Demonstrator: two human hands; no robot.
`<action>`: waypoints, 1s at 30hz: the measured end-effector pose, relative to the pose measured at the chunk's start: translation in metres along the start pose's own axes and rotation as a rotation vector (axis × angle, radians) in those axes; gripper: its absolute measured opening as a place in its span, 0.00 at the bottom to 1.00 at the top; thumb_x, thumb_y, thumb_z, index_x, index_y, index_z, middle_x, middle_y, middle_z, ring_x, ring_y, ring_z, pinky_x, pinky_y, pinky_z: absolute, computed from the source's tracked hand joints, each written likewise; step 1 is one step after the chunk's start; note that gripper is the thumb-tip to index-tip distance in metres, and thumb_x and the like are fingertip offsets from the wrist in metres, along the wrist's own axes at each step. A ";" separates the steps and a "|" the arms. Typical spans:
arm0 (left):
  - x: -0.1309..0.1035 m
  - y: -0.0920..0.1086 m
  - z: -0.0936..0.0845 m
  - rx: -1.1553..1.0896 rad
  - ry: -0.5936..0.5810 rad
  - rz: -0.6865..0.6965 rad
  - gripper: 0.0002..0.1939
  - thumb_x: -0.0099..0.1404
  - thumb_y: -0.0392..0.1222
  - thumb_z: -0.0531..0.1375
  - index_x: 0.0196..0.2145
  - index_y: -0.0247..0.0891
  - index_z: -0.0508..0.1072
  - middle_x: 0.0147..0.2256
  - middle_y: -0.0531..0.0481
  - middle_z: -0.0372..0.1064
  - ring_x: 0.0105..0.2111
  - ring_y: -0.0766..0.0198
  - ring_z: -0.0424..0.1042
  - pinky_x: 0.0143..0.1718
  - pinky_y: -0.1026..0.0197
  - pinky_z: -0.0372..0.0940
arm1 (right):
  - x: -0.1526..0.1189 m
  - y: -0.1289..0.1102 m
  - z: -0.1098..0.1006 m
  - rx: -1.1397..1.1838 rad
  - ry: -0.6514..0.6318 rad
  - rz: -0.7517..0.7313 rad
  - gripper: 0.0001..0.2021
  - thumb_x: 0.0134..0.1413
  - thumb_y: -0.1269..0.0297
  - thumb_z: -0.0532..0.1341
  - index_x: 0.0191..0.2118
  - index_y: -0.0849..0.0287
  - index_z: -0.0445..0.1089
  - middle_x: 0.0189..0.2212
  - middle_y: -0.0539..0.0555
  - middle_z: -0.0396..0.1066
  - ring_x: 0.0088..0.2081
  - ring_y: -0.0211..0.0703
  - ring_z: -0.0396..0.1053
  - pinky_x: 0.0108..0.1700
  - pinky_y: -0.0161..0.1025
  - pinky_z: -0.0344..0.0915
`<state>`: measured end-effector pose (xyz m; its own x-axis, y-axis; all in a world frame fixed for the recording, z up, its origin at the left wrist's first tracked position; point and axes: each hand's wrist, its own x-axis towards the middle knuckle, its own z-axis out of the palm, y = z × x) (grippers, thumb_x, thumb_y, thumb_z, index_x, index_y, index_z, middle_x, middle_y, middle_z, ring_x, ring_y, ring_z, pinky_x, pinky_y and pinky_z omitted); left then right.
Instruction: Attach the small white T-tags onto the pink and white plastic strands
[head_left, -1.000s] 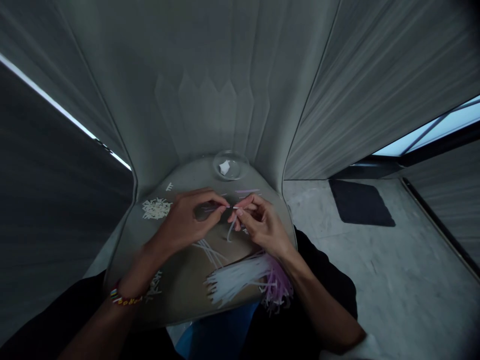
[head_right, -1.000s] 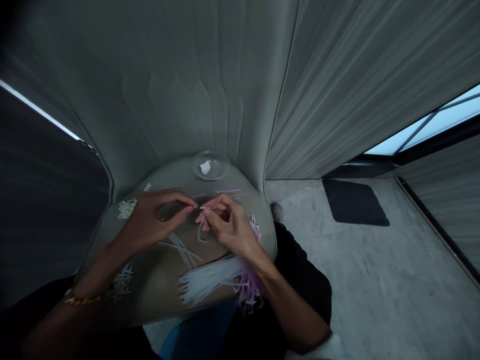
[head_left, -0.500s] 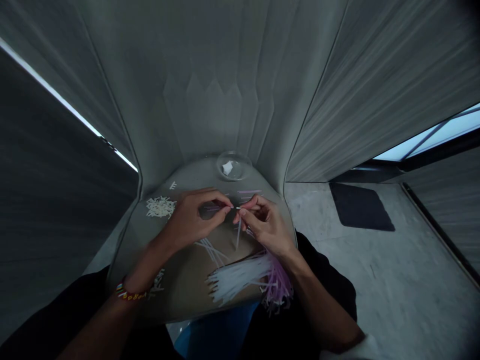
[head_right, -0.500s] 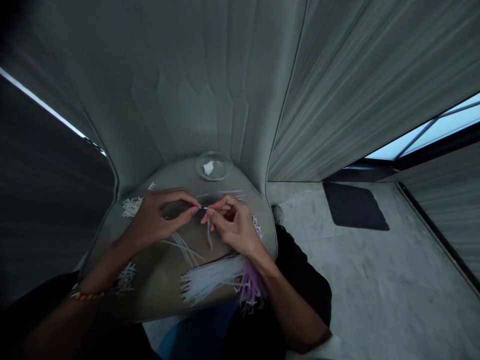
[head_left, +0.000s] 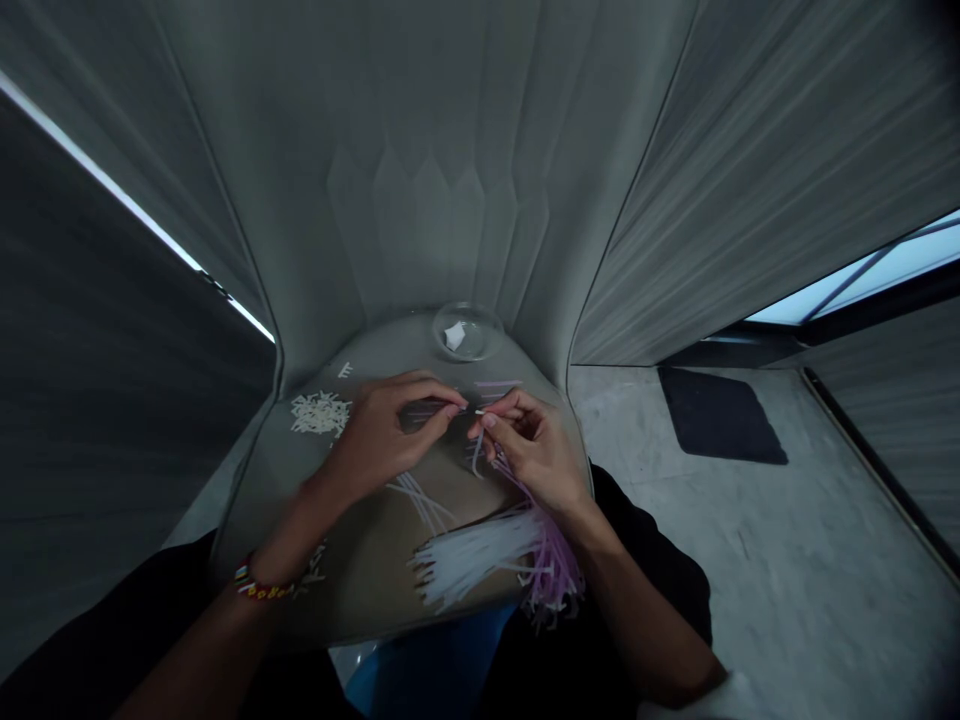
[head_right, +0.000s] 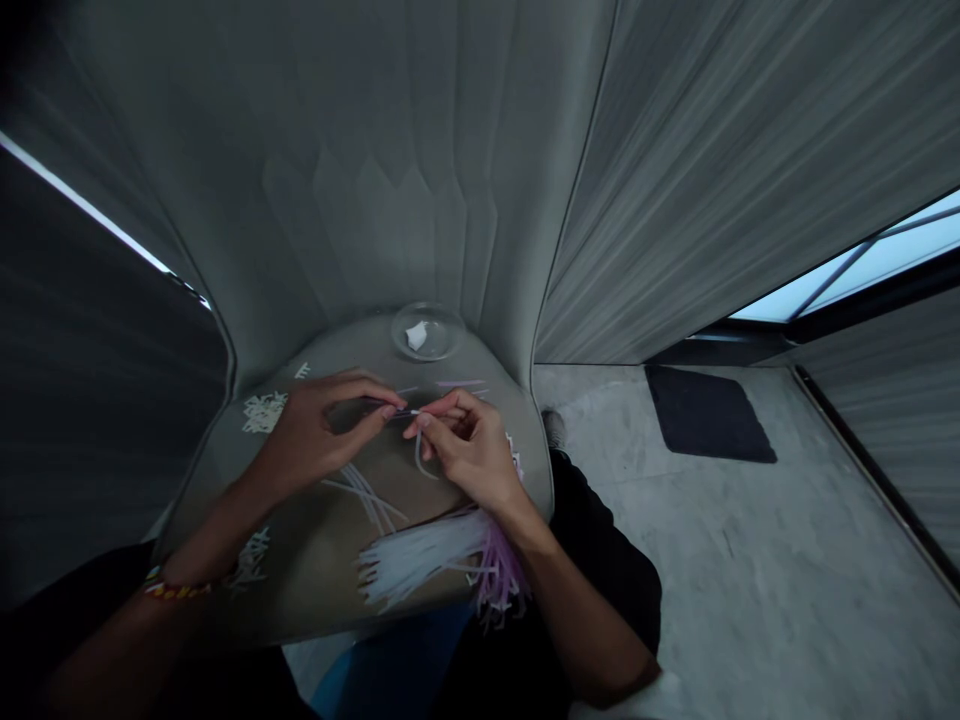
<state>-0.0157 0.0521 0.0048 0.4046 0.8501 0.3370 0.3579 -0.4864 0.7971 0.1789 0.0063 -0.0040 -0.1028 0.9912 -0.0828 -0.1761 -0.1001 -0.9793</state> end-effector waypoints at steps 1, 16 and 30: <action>0.000 0.000 0.000 -0.002 0.002 0.010 0.06 0.68 0.38 0.61 0.38 0.43 0.80 0.37 0.51 0.78 0.38 0.61 0.77 0.42 0.59 0.69 | 0.000 0.000 0.000 -0.009 0.001 0.000 0.13 0.57 0.53 0.69 0.35 0.56 0.68 0.29 0.50 0.77 0.23 0.34 0.66 0.27 0.34 0.63; -0.006 0.009 0.013 -0.361 0.017 -0.123 0.03 0.65 0.39 0.64 0.33 0.40 0.77 0.36 0.48 0.78 0.39 0.60 0.78 0.43 0.57 0.74 | -0.001 -0.003 0.002 0.051 -0.035 0.005 0.14 0.55 0.53 0.70 0.33 0.57 0.69 0.27 0.49 0.76 0.23 0.33 0.65 0.29 0.35 0.64; -0.010 0.008 0.017 -0.416 0.006 -0.123 0.02 0.67 0.37 0.63 0.35 0.41 0.77 0.36 0.50 0.76 0.39 0.63 0.77 0.42 0.62 0.73 | -0.001 0.000 0.001 0.110 -0.098 0.014 0.14 0.54 0.54 0.71 0.32 0.57 0.69 0.27 0.49 0.76 0.23 0.33 0.66 0.28 0.34 0.64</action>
<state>-0.0027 0.0361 -0.0008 0.3745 0.8986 0.2287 0.0332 -0.2594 0.9652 0.1783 0.0056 -0.0039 -0.2001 0.9771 -0.0721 -0.2799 -0.1276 -0.9515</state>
